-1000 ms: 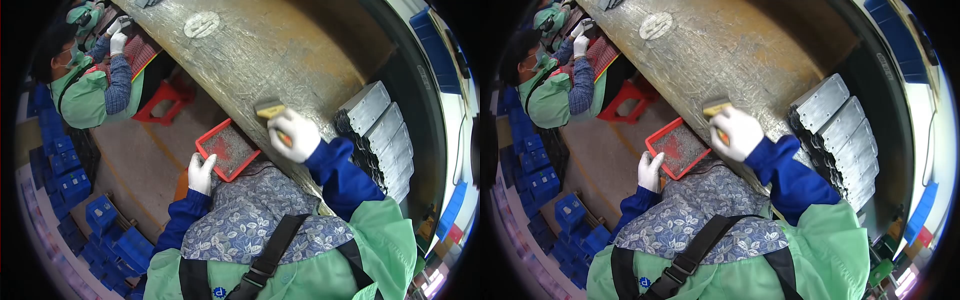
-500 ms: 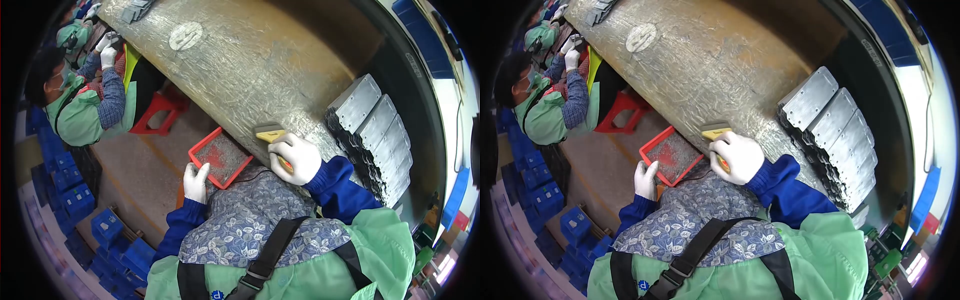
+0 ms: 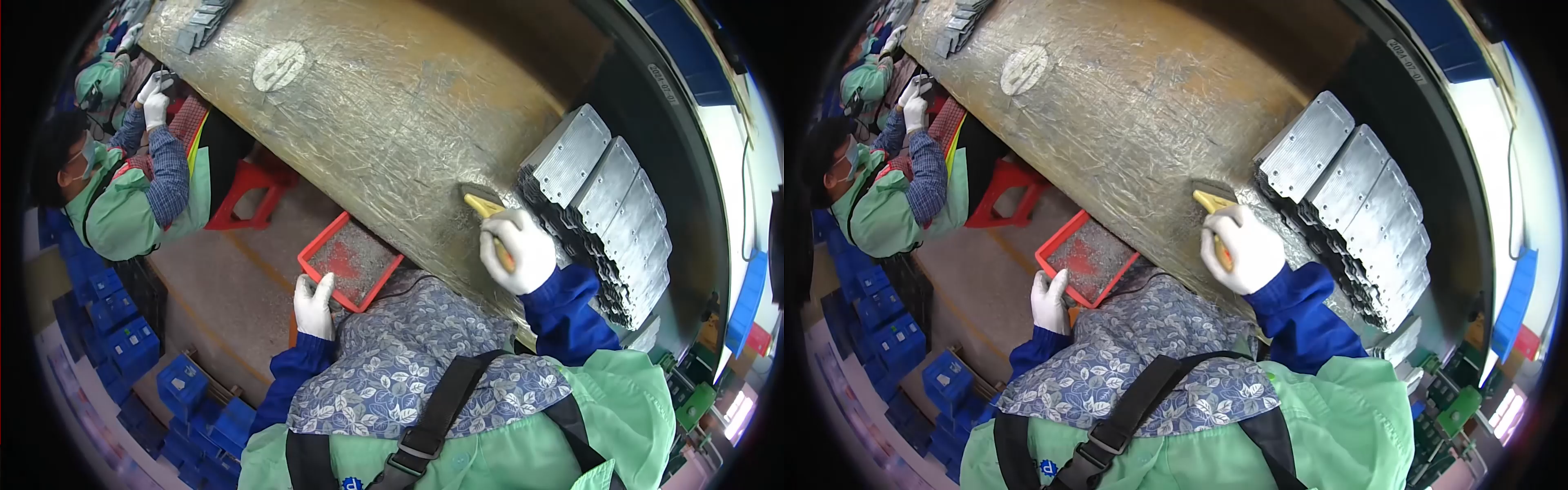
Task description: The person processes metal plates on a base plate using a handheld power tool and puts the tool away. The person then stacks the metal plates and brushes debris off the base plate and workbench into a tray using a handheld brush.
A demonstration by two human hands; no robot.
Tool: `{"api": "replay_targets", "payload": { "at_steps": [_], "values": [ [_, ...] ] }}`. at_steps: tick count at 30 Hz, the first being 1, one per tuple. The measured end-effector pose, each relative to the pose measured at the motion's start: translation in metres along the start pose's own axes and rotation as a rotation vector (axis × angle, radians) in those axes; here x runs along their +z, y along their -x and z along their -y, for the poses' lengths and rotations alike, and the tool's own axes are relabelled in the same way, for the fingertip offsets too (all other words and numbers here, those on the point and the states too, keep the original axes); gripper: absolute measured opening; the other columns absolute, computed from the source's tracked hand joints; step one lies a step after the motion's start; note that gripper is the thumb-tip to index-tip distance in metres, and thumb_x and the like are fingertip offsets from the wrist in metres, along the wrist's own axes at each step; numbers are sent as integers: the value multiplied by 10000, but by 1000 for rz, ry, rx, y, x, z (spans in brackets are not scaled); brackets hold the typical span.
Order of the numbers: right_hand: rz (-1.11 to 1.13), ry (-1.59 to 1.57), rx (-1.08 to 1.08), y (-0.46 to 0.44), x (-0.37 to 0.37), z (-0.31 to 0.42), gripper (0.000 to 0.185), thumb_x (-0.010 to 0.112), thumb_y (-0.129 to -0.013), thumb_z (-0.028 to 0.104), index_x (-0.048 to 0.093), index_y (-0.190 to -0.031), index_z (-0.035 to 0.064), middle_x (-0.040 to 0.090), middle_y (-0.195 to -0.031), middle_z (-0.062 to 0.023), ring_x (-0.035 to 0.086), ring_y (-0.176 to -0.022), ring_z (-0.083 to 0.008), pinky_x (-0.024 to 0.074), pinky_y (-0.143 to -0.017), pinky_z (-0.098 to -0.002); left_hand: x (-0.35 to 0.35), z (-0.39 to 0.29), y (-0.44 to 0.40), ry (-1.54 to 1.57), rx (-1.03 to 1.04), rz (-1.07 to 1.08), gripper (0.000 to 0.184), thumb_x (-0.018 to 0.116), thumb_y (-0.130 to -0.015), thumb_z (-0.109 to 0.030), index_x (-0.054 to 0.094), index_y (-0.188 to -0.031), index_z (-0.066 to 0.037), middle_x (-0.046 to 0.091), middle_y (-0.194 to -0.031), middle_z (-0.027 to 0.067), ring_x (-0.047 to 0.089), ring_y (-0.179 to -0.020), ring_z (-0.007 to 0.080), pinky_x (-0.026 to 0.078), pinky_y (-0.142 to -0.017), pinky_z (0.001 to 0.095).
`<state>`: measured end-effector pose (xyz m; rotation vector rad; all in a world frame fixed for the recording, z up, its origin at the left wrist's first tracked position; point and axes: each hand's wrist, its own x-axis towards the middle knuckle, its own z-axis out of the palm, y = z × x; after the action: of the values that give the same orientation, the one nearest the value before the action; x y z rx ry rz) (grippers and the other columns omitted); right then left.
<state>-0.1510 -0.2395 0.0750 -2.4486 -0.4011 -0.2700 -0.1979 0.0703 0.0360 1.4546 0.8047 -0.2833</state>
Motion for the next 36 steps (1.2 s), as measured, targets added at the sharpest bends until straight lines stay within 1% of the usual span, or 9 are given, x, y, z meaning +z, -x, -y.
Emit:
{"api": "replay_targets", "payload": {
  "at_steps": [4,5,12,15,18,23,28,31,36],
  "values": [
    [59,-74,-143,9,35,34,192,677,-652,142,557,-799,118,517,-749,-62,547,-517,-210,464,-452,-320,-4,7,-2,-30,39,5,164,582,-855,-100,517,-979,-16,583,-871,50,540,-680,95,438,-591,218],
    [267,-178,-152,8,32,46,195,671,-661,85,563,-823,77,570,-807,-81,602,-588,-215,494,-483,-293,-5,6,-1,-36,29,11,167,584,-855,-102,516,-981,-16,583,-875,50,540,-693,94,439,-603,221],
    [-4,-134,-218,1,10,39,191,661,-672,93,565,-835,73,576,-819,-79,593,-571,-199,484,-466,-288,-8,16,3,4,20,9,177,586,-853,-75,509,-996,-5,580,-911,59,545,-775,106,451,-689,240],
    [96,60,-23,7,-7,20,146,665,-677,90,570,-788,86,539,-755,-75,567,-487,-194,460,-411,-276,-5,18,9,27,36,19,158,581,-853,-49,499,-982,-11,576,-916,63,550,-786,115,459,-708,248],
    [141,9,-101,11,11,32,133,656,-674,103,534,-725,106,466,-678,-59,507,-434,-198,431,-376,-301,0,15,16,27,41,17,146,582,-854,-55,487,-960,-24,576,-900,60,551,-773,112,464,-687,249],
    [277,-234,-325,2,61,64,159,644,-694,191,524,-764,113,491,-734,-63,552,-501,-204,434,-417,-338,4,12,17,48,29,3,145,591,-851,-67,484,-941,-28,574,-869,52,550,-727,102,461,-631,234],
    [197,-242,-241,-16,46,64,162,639,-697,193,540,-787,101,519,-760,-57,582,-570,-205,469,-507,-347,-3,21,16,19,59,-1,151,597,-849,-76,497,-946,-17,580,-876,60,549,-740,105,460,-654,235],
    [382,-231,-398,-12,60,61,174,665,-699,123,567,-832,68,573,-783,-80,592,-573,-225,489,-489,-332,-2,19,16,46,52,-22,149,595,-849,-71,501,-949,-14,582,-878,58,548,-761,108,460,-683,242],
    [381,-293,-418,-15,68,70,204,583,-719,171,532,-884,62,551,-888,-89,592,-716,-240,473,-650,-350,-10,22,14,46,80,-48,141,591,-851,-61,501,-949,-14,583,-885,57,548,-774,109,461,-699,250]
  ]
}}
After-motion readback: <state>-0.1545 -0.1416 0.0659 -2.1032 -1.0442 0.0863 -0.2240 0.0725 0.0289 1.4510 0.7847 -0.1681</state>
